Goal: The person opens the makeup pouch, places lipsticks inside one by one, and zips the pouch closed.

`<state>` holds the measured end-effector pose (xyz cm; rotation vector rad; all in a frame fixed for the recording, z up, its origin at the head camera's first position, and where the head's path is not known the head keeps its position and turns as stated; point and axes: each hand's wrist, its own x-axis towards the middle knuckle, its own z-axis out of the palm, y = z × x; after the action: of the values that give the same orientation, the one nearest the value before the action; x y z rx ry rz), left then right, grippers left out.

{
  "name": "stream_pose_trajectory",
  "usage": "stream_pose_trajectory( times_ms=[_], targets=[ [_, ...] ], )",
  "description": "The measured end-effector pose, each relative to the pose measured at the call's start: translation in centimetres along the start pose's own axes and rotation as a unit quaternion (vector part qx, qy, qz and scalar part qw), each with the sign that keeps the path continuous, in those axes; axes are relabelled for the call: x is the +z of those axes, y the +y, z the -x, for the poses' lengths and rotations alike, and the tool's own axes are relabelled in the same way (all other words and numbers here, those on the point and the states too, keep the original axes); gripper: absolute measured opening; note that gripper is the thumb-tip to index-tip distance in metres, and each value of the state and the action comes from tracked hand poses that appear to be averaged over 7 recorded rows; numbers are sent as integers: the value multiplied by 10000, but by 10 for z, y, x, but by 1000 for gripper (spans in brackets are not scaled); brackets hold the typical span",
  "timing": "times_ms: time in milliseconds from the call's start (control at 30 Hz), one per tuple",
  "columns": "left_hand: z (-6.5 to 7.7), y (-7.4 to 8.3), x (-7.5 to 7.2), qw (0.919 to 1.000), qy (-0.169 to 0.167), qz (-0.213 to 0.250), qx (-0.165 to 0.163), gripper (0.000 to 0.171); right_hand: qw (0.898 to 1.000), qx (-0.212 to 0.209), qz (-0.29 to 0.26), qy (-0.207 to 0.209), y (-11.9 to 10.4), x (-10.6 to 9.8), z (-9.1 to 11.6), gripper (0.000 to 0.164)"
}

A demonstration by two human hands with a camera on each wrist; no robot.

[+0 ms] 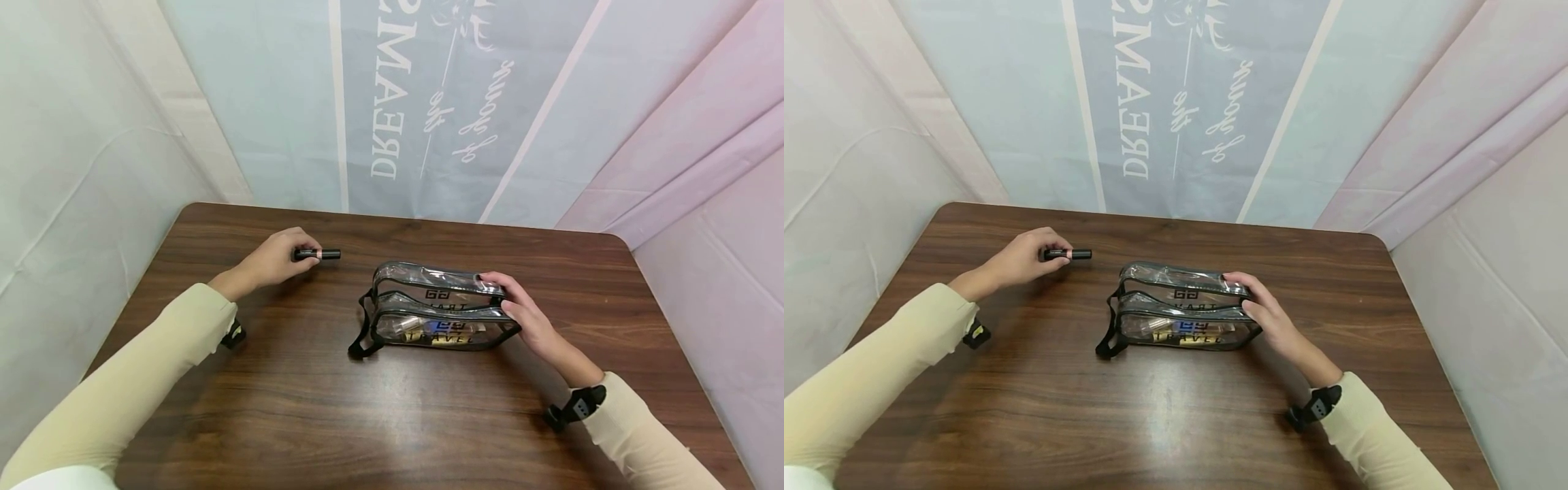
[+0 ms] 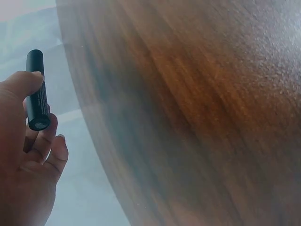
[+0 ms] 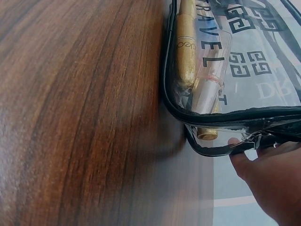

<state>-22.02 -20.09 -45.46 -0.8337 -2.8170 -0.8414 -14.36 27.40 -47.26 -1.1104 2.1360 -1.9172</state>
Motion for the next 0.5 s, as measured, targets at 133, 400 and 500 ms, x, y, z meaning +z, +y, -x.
stream_pose_trajectory(
  times_ms=[133, 400, 500],
  targets=[
    [1, 4, -3, 10000, 36, -20, 57, 19, 10000, -19, -76, -47, -1, -2, -1, 49],
    [4, 14, -10, 10000, -2, 33, 93, 19, 9999, -32, -109, -79, -2, -7, -4, 48],
    [6, 16, -13, 9999, 12, 34, 133, 18, 9999, -38, -118, -115, -2, -9, -6, 48]
  ],
)
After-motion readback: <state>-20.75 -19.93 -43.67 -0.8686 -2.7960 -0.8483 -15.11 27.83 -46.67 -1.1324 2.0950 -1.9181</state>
